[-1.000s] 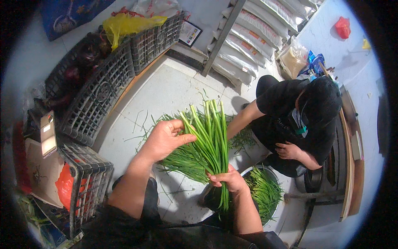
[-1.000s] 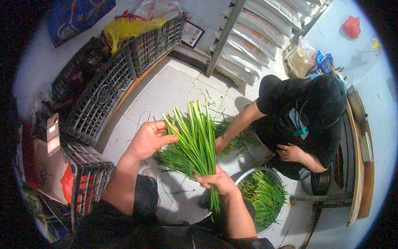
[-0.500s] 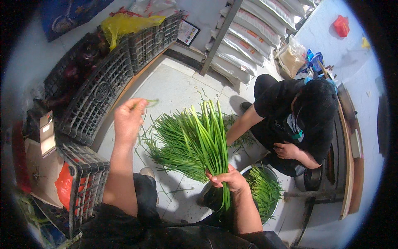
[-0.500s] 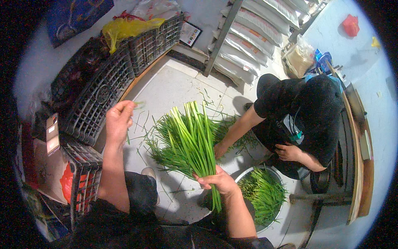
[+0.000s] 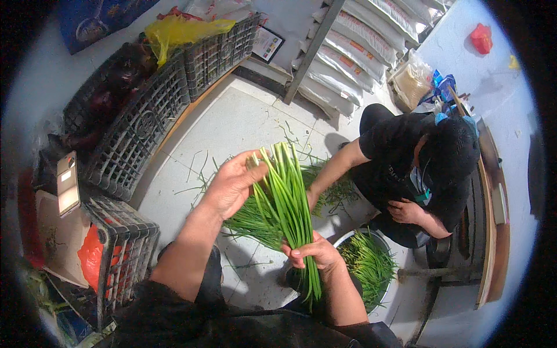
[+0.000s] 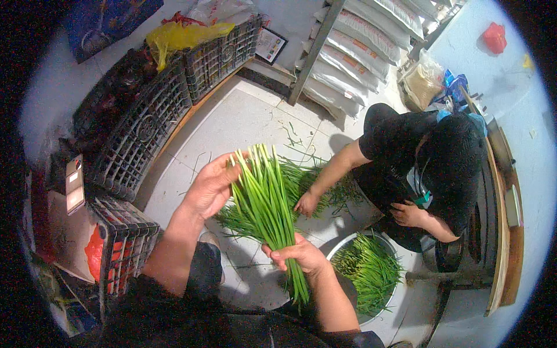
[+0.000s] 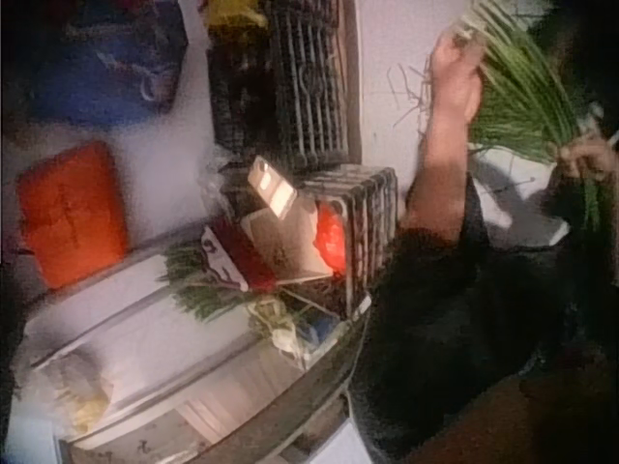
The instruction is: The person sorts green vegetables by hand, separating stems and placing them into a metal bowl. Another person nearby also sorts vegetables into a separate bowl.
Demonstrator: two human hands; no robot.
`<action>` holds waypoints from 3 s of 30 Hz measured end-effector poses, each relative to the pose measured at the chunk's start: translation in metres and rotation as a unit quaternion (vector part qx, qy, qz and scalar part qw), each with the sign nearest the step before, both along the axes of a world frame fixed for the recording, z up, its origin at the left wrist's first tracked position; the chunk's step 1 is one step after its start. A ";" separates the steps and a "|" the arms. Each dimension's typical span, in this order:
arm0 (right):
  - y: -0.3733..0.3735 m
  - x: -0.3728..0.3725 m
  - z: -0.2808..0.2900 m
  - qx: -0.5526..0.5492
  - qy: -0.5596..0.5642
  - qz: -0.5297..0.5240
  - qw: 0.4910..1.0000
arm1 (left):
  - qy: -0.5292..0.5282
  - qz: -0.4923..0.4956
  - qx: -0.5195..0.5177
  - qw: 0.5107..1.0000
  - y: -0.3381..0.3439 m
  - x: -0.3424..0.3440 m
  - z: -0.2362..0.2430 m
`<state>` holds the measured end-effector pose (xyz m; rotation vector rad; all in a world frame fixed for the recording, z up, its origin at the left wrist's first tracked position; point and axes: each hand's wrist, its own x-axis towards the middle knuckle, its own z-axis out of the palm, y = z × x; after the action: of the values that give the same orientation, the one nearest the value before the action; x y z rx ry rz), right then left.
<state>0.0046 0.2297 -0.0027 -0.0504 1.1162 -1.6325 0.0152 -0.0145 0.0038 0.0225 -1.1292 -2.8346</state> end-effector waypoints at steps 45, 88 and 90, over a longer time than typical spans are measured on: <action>0.007 -0.004 -0.012 -0.164 -0.148 -0.023 0.975 | -0.061 0.165 -0.045 0.983 -0.025 0.005 -0.004; 0.004 -0.006 -0.021 0.132 0.270 -0.075 0.951 | -0.127 0.347 -0.526 0.766 -0.070 0.004 -0.020; -0.003 -0.010 -0.034 0.227 0.477 -0.057 0.847 | -0.105 0.235 -0.346 0.902 -0.038 0.001 -0.013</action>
<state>-0.0055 0.2272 -0.0367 -0.5448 2.2823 -1.3883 0.0162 -0.0530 -0.0094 0.4844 -1.8169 -1.9278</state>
